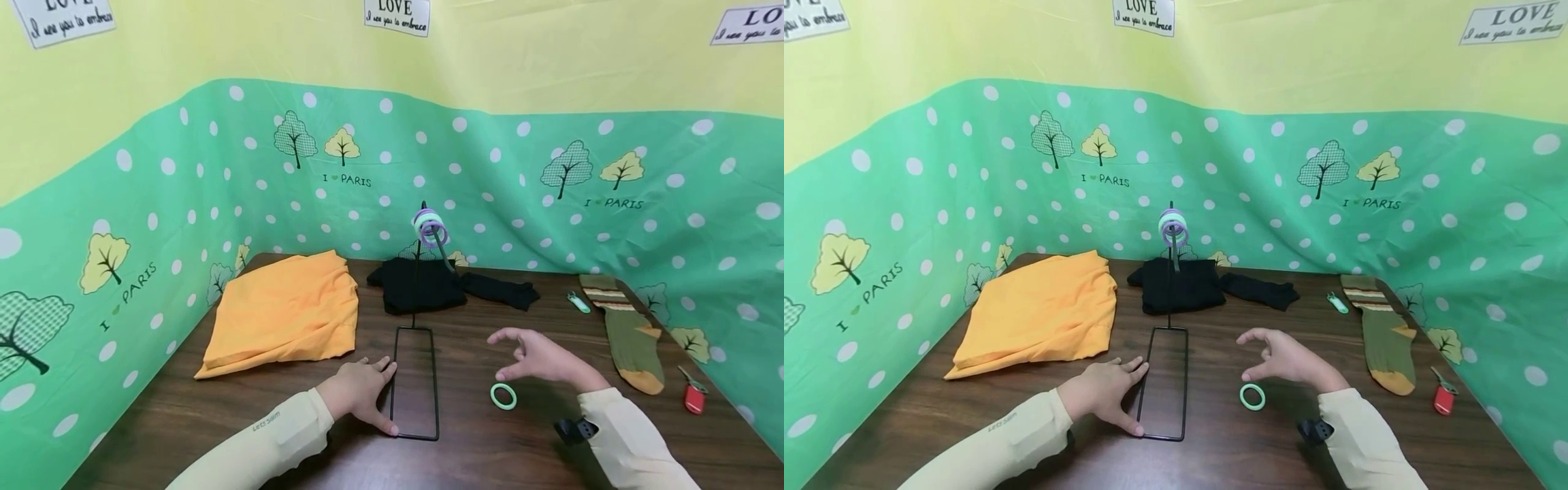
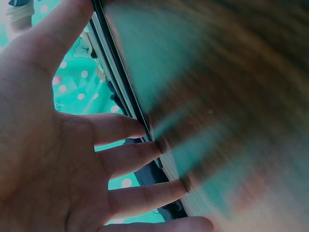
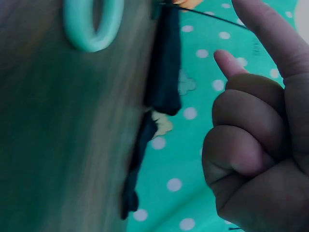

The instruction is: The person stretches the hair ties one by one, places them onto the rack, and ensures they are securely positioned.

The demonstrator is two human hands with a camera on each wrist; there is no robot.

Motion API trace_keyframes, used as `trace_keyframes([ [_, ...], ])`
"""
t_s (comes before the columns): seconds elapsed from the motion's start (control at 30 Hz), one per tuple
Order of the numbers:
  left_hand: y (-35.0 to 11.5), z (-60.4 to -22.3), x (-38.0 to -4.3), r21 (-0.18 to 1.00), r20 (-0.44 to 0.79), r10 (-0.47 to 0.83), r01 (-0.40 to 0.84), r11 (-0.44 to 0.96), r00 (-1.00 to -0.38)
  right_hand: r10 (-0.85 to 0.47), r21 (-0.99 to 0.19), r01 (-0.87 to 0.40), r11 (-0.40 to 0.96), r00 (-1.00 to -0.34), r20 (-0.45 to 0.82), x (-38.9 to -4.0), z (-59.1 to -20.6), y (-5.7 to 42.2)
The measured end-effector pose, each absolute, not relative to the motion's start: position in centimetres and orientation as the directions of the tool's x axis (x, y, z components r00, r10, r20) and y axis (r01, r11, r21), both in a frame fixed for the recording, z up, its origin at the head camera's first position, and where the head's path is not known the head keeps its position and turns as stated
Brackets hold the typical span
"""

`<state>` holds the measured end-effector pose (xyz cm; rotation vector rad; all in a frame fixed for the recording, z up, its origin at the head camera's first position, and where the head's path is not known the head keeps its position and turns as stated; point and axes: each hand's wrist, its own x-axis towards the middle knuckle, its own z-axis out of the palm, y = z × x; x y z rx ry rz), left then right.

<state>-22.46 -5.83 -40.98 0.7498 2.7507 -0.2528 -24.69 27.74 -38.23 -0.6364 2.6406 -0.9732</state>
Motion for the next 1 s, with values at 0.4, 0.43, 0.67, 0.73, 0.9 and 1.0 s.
trace_keyframes([
  [0.4, -5.7, -40.7, -22.3, -0.097, -0.308, 0.472, 0.521, 0.848, -0.826, -0.618, -0.74, -0.309, 0.597, -0.765, -0.18, -24.3, -41.4, 29.1],
  [0.43, -5.7, -40.7, -22.3, -0.097, -0.307, 0.472, 0.52, 0.848, -0.827, -0.621, -0.743, -0.307, 0.594, -0.762, -0.182, -24.3, -41.5, 29.1],
  [0.67, -5.8, -40.7, -22.3, -0.095, -0.299, 0.478, 0.524, 0.846, -0.826, -0.607, -0.711, -0.32, 0.626, -0.773, -0.186, -24.3, -41.7, 28.9],
  [0.73, -5.8, -40.6, -22.3, -0.095, -0.299, 0.479, 0.525, 0.846, -0.826, -0.601, -0.698, -0.33, 0.636, -0.779, -0.18, -24.2, -41.7, 28.8],
  [0.9, -5.8, -40.7, -22.3, -0.092, -0.294, 0.483, 0.528, 0.844, -0.825, -0.593, -0.674, -0.341, 0.655, -0.785, -0.178, -23.9, -41.7, 28.8],
  [1.0, -5.9, -40.7, -22.3, -0.09, -0.291, 0.487, 0.53, 0.843, -0.824, -0.594, -0.668, -0.342, 0.661, -0.782, -0.187, -23.8, -41.7, 28.9],
])
